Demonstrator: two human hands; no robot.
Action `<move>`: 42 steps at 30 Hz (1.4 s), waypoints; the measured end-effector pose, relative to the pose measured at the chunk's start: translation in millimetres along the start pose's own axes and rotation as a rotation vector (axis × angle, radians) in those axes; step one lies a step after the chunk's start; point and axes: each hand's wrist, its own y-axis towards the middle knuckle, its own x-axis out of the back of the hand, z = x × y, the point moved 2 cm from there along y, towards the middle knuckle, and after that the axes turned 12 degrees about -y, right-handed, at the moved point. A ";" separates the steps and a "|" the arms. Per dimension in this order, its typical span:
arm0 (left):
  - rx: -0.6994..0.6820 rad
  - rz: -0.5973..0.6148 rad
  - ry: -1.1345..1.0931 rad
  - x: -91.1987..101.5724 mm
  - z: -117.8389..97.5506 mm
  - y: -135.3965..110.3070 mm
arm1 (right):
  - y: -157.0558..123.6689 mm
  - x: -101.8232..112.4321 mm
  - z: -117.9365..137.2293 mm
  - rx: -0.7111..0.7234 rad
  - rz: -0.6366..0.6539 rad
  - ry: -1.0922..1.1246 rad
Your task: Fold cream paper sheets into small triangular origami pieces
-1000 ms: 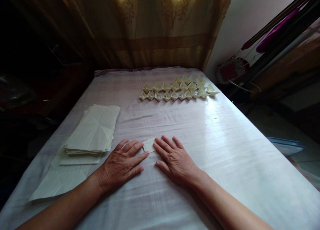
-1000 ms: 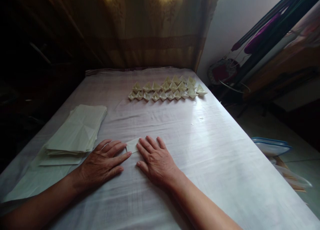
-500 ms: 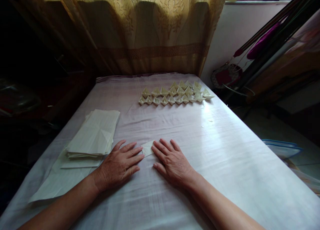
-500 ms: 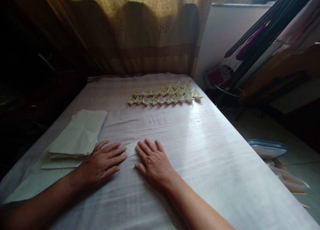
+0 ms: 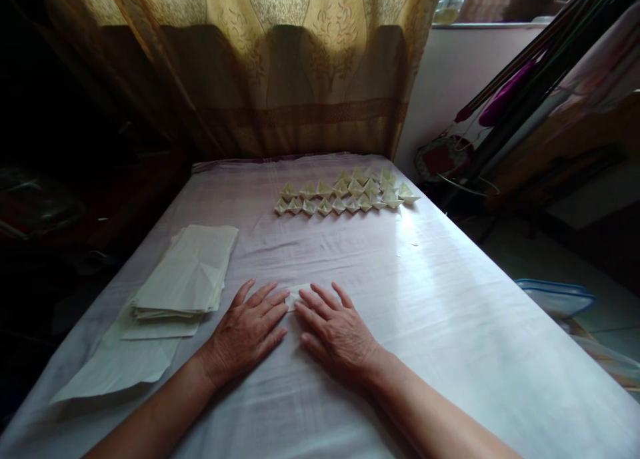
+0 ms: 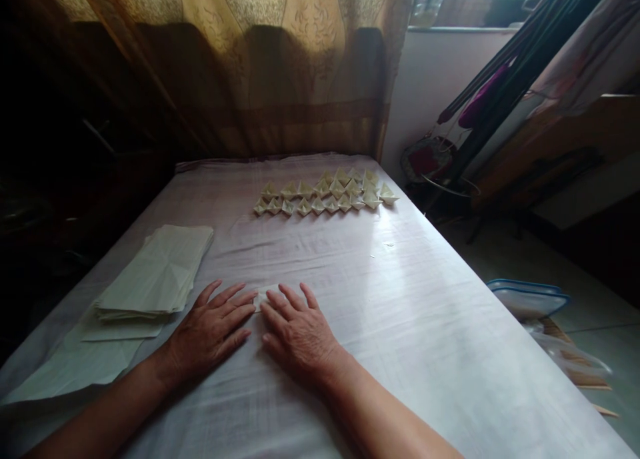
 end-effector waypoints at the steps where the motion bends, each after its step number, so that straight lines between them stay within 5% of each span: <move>1: -0.005 -0.008 0.005 -1.3 -1.5 -1.1 | 0.6 -1.3 2.3 0.038 0.010 0.017; 17: -0.024 0.024 0.057 -2.4 3.6 -9.9 | -14.4 -1.5 -3.2 -0.097 0.015 -0.061; 31: 0.114 0.055 0.014 -5.8 -5.4 1.1 | -15.3 1.5 -0.4 -0.119 0.021 -0.081; 42: 0.172 0.033 0.087 -10.7 -14.0 11.0 | 13.0 17.0 10.0 -0.128 -0.062 -0.197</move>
